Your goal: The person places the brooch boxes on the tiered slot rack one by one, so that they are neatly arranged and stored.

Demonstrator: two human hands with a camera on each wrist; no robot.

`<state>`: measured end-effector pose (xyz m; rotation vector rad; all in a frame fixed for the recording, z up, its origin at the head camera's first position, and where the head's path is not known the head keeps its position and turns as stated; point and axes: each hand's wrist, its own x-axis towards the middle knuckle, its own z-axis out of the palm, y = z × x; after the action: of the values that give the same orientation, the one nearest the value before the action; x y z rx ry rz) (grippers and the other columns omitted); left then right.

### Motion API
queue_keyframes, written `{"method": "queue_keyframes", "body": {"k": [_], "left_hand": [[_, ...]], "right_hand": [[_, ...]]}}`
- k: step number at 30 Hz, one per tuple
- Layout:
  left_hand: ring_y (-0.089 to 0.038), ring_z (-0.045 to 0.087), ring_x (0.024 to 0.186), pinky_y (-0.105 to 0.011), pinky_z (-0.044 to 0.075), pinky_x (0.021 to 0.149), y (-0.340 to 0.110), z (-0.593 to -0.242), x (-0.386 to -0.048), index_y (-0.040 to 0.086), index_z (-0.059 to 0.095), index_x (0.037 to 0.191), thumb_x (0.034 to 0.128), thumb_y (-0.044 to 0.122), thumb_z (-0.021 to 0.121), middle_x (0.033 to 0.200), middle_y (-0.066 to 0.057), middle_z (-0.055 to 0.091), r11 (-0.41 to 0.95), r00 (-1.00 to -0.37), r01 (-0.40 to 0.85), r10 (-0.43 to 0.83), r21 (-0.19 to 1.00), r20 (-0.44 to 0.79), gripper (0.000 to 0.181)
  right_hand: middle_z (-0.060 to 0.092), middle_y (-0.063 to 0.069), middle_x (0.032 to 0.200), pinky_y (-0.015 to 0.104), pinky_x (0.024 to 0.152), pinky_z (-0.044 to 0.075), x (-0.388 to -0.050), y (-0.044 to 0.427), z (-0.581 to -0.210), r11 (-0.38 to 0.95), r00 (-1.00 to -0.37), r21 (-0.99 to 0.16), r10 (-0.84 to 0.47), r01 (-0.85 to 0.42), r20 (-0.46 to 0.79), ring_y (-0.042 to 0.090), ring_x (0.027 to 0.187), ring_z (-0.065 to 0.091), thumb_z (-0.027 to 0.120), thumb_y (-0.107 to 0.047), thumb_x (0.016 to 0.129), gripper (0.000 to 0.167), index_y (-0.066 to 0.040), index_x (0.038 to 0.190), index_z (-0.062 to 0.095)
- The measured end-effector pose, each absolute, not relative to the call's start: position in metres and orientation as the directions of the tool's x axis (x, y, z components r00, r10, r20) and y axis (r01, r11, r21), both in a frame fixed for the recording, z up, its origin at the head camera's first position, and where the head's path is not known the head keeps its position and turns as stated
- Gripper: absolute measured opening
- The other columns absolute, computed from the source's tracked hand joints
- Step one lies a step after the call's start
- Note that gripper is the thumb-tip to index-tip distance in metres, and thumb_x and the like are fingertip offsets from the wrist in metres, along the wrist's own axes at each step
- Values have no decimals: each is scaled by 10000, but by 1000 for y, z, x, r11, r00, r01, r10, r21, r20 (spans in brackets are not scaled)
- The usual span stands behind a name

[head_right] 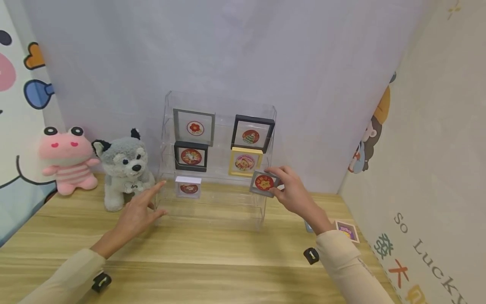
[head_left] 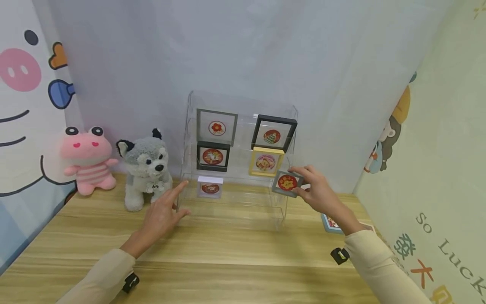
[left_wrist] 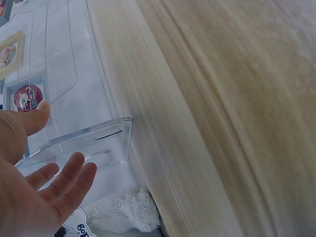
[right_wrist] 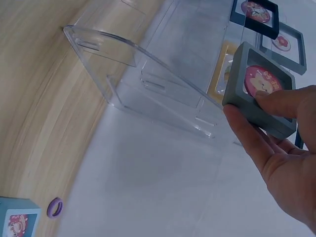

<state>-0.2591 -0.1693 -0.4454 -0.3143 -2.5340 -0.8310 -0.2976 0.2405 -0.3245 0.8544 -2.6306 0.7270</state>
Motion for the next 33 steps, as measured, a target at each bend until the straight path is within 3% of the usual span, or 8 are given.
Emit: {"method": "queue_keyframes", "body": {"k": [13,22,29,33], "left_hand": [[-165,564,673,-314,432,538,-170,-446,-260,150,434,1500,769,170,864,1002,-135,661,788,-868,355,79,503,490,848],[-167,574,673,-318,441,541,-169,-446,-260,153,436,1499,762,167,869,1044,-151,673,789,-870,352,77,504,487,855],[-164,571,676,-318,435,541,-170,-447,-260,169,436,1503,762,167,870,1018,-140,672,790,-867,352,73,502,494,859],[-166,575,678,-314,434,537,-170,-447,-260,174,435,1504,761,172,872,1003,-137,672,792,-869,348,71,502,490,862]], "right_hand": [[553,161,1085,370,710,556,-323,193,-332,686,-708,-229,-579,-691,403,268,875,628,718,74,856,517,-96,1331,604],[560,200,1172,414,740,552,-330,179,-345,672,-671,-171,-612,-720,418,327,952,637,740,76,832,512,-70,1307,619],[561,172,1094,357,673,529,-334,177,-356,636,-613,-109,-662,-764,431,249,815,602,742,87,823,488,-65,1275,644],[566,164,1101,359,689,533,-335,177,-363,635,-610,-101,-669,-766,424,248,845,601,739,82,831,471,-82,1265,656]]}}
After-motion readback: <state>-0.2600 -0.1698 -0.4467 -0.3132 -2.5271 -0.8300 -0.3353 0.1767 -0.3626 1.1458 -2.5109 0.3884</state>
